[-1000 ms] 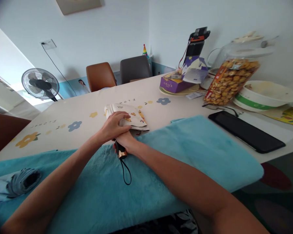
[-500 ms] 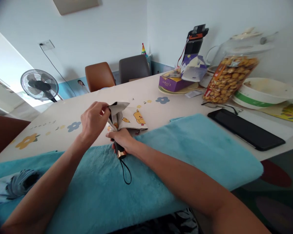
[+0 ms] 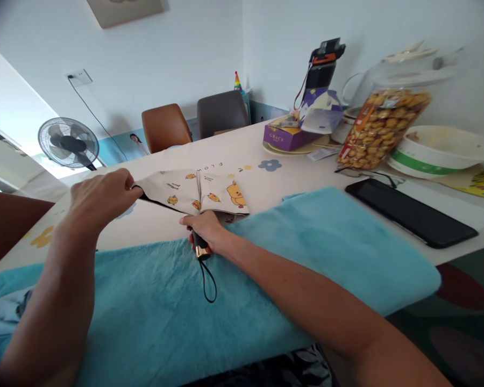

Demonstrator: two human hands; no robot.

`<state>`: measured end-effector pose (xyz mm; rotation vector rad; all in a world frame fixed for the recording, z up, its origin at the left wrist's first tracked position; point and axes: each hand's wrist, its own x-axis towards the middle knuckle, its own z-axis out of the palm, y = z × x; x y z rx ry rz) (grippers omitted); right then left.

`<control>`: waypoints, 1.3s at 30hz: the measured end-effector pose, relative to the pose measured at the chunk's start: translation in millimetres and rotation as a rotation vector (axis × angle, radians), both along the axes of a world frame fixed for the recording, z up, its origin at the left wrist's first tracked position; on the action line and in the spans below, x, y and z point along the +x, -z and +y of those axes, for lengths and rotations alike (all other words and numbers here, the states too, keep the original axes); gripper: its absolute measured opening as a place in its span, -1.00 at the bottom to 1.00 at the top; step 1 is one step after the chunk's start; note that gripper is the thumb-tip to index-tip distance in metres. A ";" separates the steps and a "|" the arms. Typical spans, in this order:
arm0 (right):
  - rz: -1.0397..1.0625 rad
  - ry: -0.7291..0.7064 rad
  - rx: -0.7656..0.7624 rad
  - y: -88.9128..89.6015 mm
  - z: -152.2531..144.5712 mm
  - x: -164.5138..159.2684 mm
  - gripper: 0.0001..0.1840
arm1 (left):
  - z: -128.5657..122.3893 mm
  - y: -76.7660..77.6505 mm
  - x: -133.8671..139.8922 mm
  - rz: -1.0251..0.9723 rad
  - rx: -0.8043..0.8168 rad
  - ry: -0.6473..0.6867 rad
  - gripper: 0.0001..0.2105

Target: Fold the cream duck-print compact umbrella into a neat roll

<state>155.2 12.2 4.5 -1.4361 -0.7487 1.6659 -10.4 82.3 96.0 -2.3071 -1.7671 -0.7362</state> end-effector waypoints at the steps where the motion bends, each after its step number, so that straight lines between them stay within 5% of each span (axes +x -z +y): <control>1: -0.019 0.005 -0.024 0.1 0.3 -0.1 -0.78 | 7.9 5.2 -3.6 0.001 0.017 0.008 -0.90; 5: -0.009 0.013 -0.070 -2.6 1.3 1.0 -0.77 | 23.4 13.1 -10.0 0.054 -0.028 0.065 -0.79; 13: 0.294 0.083 0.001 -14.2 0.8 12.2 -0.55 | 2.4 -15.3 -12.7 0.139 -0.294 0.435 -0.67; 16: 0.334 0.084 -0.013 -15.7 0.1 14.1 -0.48 | 6.6 -13.4 -14.2 0.105 -0.407 0.432 -0.68; 26: 0.115 0.139 0.023 -7.8 5.6 6.9 -0.73 | 18.3 -5.8 -17.2 0.105 -0.780 0.433 -0.74; 31: -0.097 0.091 0.028 -6.1 -0.3 1.8 -0.71 | 14.7 0.5 -0.2 -0.175 -0.467 0.422 -0.69; 39: -0.395 0.009 0.254 0.2 -10.7 -9.0 -0.64 | 0.7 70.1 80.0 -0.454 -0.028 0.442 -0.43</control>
